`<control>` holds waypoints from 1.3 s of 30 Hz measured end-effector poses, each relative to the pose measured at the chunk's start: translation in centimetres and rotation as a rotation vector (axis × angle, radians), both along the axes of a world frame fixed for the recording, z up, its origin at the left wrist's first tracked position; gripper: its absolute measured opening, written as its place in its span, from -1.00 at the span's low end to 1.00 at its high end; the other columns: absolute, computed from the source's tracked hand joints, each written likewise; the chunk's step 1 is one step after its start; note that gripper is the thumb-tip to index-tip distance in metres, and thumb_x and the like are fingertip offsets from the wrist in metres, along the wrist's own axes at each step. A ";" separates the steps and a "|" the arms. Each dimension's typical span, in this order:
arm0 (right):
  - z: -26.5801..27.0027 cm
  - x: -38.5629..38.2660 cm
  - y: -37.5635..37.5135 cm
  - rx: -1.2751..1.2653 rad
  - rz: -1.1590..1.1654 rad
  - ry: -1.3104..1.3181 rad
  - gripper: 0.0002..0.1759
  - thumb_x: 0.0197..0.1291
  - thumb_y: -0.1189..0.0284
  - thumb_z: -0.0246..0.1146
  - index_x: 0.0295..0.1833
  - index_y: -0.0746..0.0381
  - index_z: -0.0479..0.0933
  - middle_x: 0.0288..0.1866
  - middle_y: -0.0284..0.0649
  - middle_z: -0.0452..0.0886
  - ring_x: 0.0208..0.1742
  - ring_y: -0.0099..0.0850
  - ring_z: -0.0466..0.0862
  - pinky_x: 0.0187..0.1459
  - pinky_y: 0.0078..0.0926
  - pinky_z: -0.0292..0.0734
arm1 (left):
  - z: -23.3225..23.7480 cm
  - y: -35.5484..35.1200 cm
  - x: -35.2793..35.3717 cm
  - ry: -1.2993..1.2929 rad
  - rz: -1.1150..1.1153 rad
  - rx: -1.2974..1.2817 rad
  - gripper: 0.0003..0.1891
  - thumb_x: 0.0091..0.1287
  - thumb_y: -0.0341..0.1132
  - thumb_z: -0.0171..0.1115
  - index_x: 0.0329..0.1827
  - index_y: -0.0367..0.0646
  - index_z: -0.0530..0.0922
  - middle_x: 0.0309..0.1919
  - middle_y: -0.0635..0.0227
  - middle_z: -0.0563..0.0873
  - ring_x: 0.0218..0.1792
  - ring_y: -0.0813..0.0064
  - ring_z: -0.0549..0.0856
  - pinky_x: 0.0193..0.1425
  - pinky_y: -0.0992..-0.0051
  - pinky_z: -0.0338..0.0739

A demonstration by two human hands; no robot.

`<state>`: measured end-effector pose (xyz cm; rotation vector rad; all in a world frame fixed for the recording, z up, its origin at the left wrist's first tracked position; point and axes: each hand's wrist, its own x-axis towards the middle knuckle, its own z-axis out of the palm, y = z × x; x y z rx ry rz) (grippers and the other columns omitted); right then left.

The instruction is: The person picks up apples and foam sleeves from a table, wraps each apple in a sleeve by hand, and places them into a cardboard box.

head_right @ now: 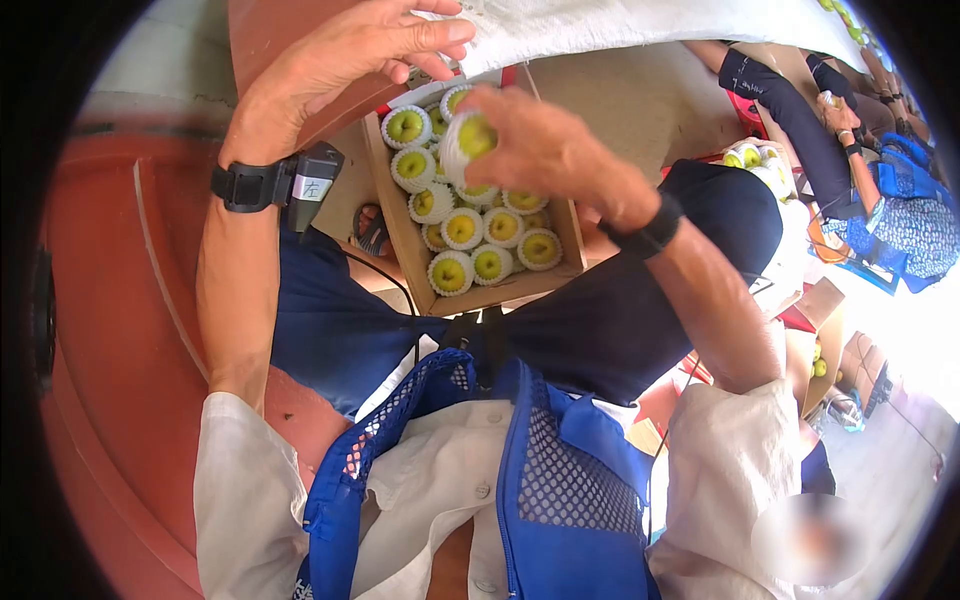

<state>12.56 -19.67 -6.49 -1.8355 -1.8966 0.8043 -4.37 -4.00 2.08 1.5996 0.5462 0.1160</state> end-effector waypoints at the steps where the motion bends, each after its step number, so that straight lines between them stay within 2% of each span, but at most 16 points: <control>1: -0.8 -1.1 -0.3 -0.097 0.014 0.028 -0.30 0.05 0.28 0.46 0.34 0.17 0.47 0.09 0.05 0.68 0.14 -0.06 0.69 0.15 -0.17 0.61 | 0.6 0.1 0.0 -0.008 -0.002 0.009 -0.38 0.47 -0.06 0.39 0.34 -0.39 0.43 -0.19 0.28 0.77 -0.29 0.64 0.65 -0.22 0.72 0.45; 2: -1.6 -2.2 -0.5 -0.195 0.027 0.056 -0.25 0.06 0.16 0.46 0.37 0.17 0.46 0.10 0.12 0.68 0.19 0.02 0.68 0.15 -0.12 0.61 | 0.5 0.2 0.0 -0.009 0.001 0.008 -0.38 0.47 -0.06 0.39 0.34 -0.39 0.43 -0.19 0.28 0.77 -0.29 0.64 0.65 -0.22 0.72 0.45; 4: -3.7 -4.2 -0.6 -0.330 0.075 0.091 -0.20 0.04 0.17 0.46 0.41 0.21 0.42 0.10 0.12 0.69 0.14 0.08 0.69 0.14 -0.13 0.61 | 0.2 0.7 0.4 -0.100 0.009 0.019 -0.42 0.47 -0.06 0.38 0.29 -0.38 0.46 -0.09 0.21 0.76 -0.19 0.56 0.73 -0.22 0.69 0.52; 6: -9.2 -6.3 -0.9 -0.425 0.069 0.239 -0.20 0.09 0.27 0.44 0.46 0.22 0.36 0.12 0.03 0.68 0.05 -0.10 0.74 -0.02 -0.27 0.67 | 0.0 1.1 0.4 -0.100 0.015 0.008 -0.42 0.48 -0.05 0.37 0.29 -0.39 0.46 -0.05 0.16 0.75 -0.14 0.53 0.75 -0.23 0.67 0.54; 7: -10.0 -7.4 -0.9 -0.425 0.074 0.235 -0.20 0.09 0.27 0.44 0.46 0.22 0.36 0.12 0.03 0.68 0.05 -0.10 0.74 -0.02 -0.27 0.67 | 0.0 1.3 0.3 -0.101 0.019 0.002 -0.42 0.48 -0.05 0.37 0.28 -0.39 0.47 -0.01 0.12 0.74 -0.10 0.49 0.77 -0.24 0.65 0.57; 9: -11.0 -9.9 -1.5 -0.835 -0.316 0.637 -0.13 0.11 0.25 0.44 0.51 0.26 0.28 0.08 -0.03 0.69 -0.13 -0.20 0.78 -0.32 -0.37 0.64 | 0.1 1.1 0.1 -0.111 0.034 0.016 -0.42 0.49 -0.04 0.36 0.27 -0.40 0.47 -0.01 0.10 0.74 -0.10 0.48 0.77 -0.25 0.65 0.57; 12: -14.4 -11.5 -2.7 -0.812 -0.511 0.936 -0.08 0.13 0.22 0.46 0.54 0.25 0.23 0.05 -0.08 0.69 -0.28 -0.31 0.77 -0.52 -0.45 0.51 | 0.1 1.2 0.0 -0.116 0.058 0.047 -0.43 0.51 -0.02 0.33 0.24 -0.42 0.49 -0.01 0.07 0.74 -0.10 0.47 0.77 -0.26 0.64 0.57; 13: -15.1 -12.1 -3.1 -0.818 -0.510 0.936 -0.08 0.13 0.22 0.46 0.54 0.25 0.23 0.05 -0.08 0.69 -0.28 -0.31 0.77 -0.52 -0.45 0.51 | 0.1 1.2 -0.1 -0.116 0.064 0.068 -0.43 0.51 -0.01 0.31 0.23 -0.42 0.49 0.00 0.06 0.74 -0.10 0.46 0.77 -0.26 0.63 0.57; 16: -15.5 -12.9 -3.8 -0.661 -0.530 0.818 -0.11 0.14 0.20 0.46 0.51 0.27 0.26 -0.03 -0.08 0.69 -0.28 -0.31 0.76 -0.51 -0.47 0.52 | -0.3 1.6 0.0 -0.181 0.040 0.093 -0.45 0.53 -0.01 0.29 0.20 -0.43 0.51 0.00 0.06 0.74 -0.09 0.44 0.76 -0.25 0.62 0.57; 18: -15.3 -12.6 -3.9 -0.555 -0.433 0.591 -0.10 0.07 0.26 0.47 0.51 0.24 0.28 0.07 0.11 0.63 -0.22 -0.10 0.74 -0.29 -0.18 0.65 | -0.2 1.6 -0.2 -0.197 0.051 0.099 -0.45 0.53 -0.02 0.28 0.20 -0.43 0.52 0.00 0.06 0.73 -0.09 0.43 0.76 -0.24 0.61 0.57; 19: -16.1 -12.5 -4.2 -0.557 -0.428 0.590 -0.10 0.07 0.26 0.47 0.51 0.24 0.28 0.07 0.11 0.63 -0.22 -0.10 0.74 -0.29 -0.18 0.65 | -0.1 1.5 -0.3 -0.213 0.061 0.102 -0.46 0.53 -0.02 0.28 0.19 -0.43 0.52 0.00 0.05 0.73 -0.09 0.43 0.75 -0.23 0.61 0.57; 21: -17.0 -12.8 -4.8 -0.268 -0.363 0.169 -0.15 0.02 0.27 0.50 0.45 0.16 0.35 0.20 0.14 0.53 -0.10 0.07 0.73 -0.10 -0.02 0.65 | 0.0 1.4 -0.3 -0.210 0.075 0.079 -0.47 0.54 -0.02 0.27 0.19 -0.43 0.53 0.00 0.06 0.73 -0.09 0.43 0.75 -0.23 0.61 0.57; 24: -15.5 -13.5 -5.0 -0.335 -0.303 0.033 -0.23 0.01 0.25 0.50 0.37 0.10 0.41 0.25 0.12 0.47 0.04 0.15 0.70 0.05 0.06 0.61 | 0.1 1.4 -0.1 -0.201 0.095 0.069 -0.48 0.54 -0.02 0.26 0.18 -0.42 0.53 -0.01 0.07 0.74 -0.08 0.43 0.75 -0.21 0.61 0.57; 28: -15.1 -15.1 -4.6 -0.378 -0.224 -0.106 -0.27 0.00 0.23 0.50 0.32 0.12 0.45 0.21 0.08 0.49 0.08 0.13 0.69 0.07 0.06 0.62 | 0.2 1.3 -0.2 -0.180 0.092 0.102 -0.49 0.54 -0.01 0.26 0.18 -0.38 0.54 -0.01 0.12 0.74 -0.06 0.43 0.75 -0.20 0.59 0.57; 33: -16.0 -14.2 -5.0 -0.239 -0.007 -0.144 -0.33 0.07 0.19 0.46 0.29 0.14 0.47 0.13 0.04 0.56 0.01 0.11 0.71 -0.04 0.05 0.66 | -0.1 1.5 0.2 -0.175 0.067 0.089 -0.50 0.55 -0.02 0.24 0.18 -0.37 0.53 -0.01 0.14 0.74 -0.05 0.43 0.76 -0.19 0.58 0.57; 39: -17.7 -15.7 -4.9 -0.202 -0.060 -0.169 -0.39 0.08 0.23 0.45 0.23 0.19 0.49 0.09 0.03 0.57 -0.05 0.10 0.73 -0.09 0.04 0.68 | 0.3 1.2 0.1 -0.141 0.094 0.073 -0.52 0.57 -0.03 0.23 0.19 -0.36 0.53 -0.02 0.15 0.74 -0.06 0.43 0.76 -0.20 0.58 0.57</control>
